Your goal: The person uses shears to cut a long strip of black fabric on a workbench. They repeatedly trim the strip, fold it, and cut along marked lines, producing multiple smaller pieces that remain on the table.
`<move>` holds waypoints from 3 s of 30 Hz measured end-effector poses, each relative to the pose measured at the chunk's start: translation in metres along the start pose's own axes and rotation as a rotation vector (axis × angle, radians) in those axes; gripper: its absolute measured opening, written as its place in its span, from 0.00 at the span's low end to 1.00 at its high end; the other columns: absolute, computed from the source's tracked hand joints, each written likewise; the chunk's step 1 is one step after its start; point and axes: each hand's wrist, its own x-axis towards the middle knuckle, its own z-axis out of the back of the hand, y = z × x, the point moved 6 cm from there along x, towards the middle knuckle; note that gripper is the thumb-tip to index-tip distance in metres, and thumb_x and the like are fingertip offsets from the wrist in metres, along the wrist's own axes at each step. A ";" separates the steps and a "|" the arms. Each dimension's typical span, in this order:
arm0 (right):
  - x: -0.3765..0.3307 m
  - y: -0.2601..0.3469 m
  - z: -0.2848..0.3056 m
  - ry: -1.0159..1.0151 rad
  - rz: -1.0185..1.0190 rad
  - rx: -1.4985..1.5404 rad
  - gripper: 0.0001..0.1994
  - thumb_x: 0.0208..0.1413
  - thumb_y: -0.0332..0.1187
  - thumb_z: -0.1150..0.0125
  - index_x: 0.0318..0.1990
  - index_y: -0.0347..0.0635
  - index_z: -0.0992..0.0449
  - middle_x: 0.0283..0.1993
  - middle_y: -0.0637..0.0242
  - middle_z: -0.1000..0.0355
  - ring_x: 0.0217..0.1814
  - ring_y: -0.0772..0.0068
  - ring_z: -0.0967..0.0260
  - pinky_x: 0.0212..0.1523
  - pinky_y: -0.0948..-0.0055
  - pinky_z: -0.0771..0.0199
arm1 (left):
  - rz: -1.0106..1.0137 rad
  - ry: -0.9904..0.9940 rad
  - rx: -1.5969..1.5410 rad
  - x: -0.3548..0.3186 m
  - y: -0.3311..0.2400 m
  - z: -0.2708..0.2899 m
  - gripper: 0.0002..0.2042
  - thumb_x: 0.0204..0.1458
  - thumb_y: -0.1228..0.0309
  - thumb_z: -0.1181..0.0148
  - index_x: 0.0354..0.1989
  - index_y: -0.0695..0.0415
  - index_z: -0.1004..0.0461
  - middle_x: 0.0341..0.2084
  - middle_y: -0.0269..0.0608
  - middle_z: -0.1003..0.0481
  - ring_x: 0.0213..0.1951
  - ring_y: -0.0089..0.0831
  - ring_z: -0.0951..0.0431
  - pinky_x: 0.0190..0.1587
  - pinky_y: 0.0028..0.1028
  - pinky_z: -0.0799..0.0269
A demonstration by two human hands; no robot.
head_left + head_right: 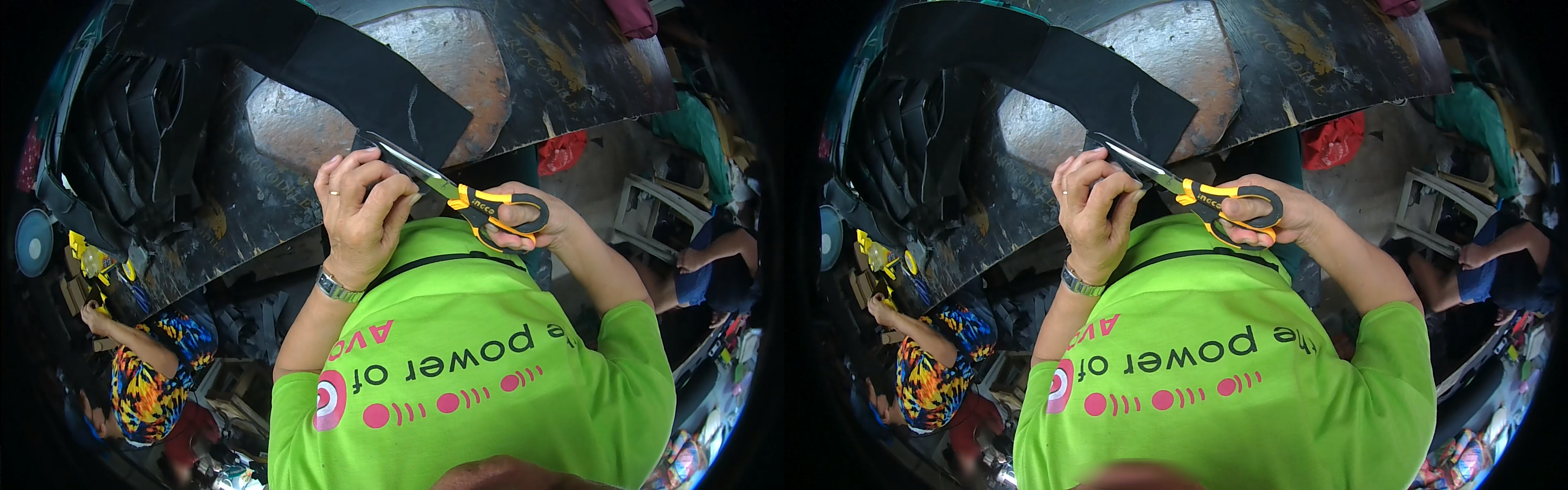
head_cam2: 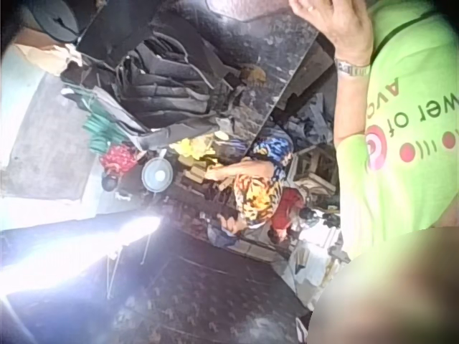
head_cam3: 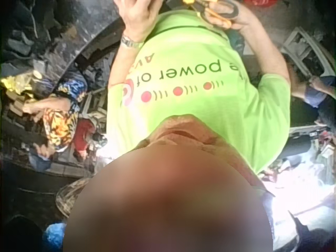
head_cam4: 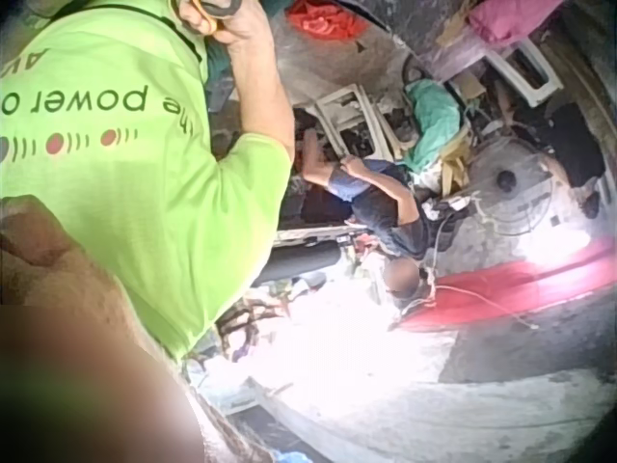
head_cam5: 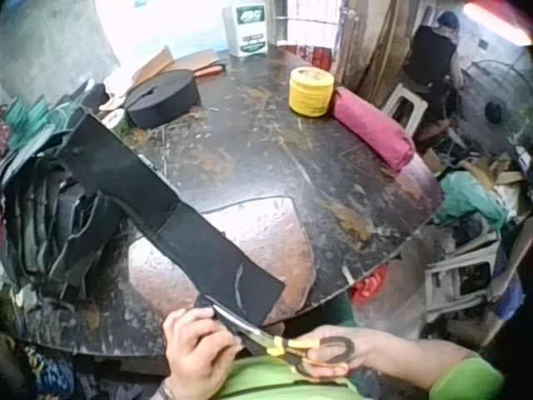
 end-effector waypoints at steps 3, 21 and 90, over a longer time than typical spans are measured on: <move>0.001 0.000 -0.001 -0.002 -0.001 -0.004 0.26 0.59 0.51 0.34 0.42 0.30 0.26 0.18 0.66 0.30 0.10 0.84 0.37 0.13 0.87 0.42 | -0.004 0.003 0.002 0.001 -0.001 0.001 0.11 0.41 0.74 0.27 0.34 0.49 0.20 0.36 0.33 0.27 0.52 0.38 0.26 0.60 0.46 0.41; 0.011 0.001 -0.004 -0.013 -0.007 0.059 0.22 0.60 0.48 0.35 0.41 0.32 0.25 0.19 0.64 0.30 0.09 0.84 0.40 0.12 0.87 0.39 | -0.012 0.034 0.028 -0.001 0.000 0.003 0.10 0.43 0.72 0.28 0.34 0.49 0.20 0.37 0.32 0.26 0.52 0.38 0.26 0.61 0.46 0.40; 0.004 0.131 -0.050 -1.048 0.700 -1.676 0.12 0.51 0.38 0.31 0.37 0.40 0.21 0.35 0.60 0.26 0.42 0.56 0.28 0.43 0.59 0.29 | -0.152 0.161 0.142 0.073 0.009 0.009 0.11 0.49 0.70 0.33 0.41 0.54 0.24 0.35 0.37 0.24 0.42 0.36 0.23 0.44 0.33 0.26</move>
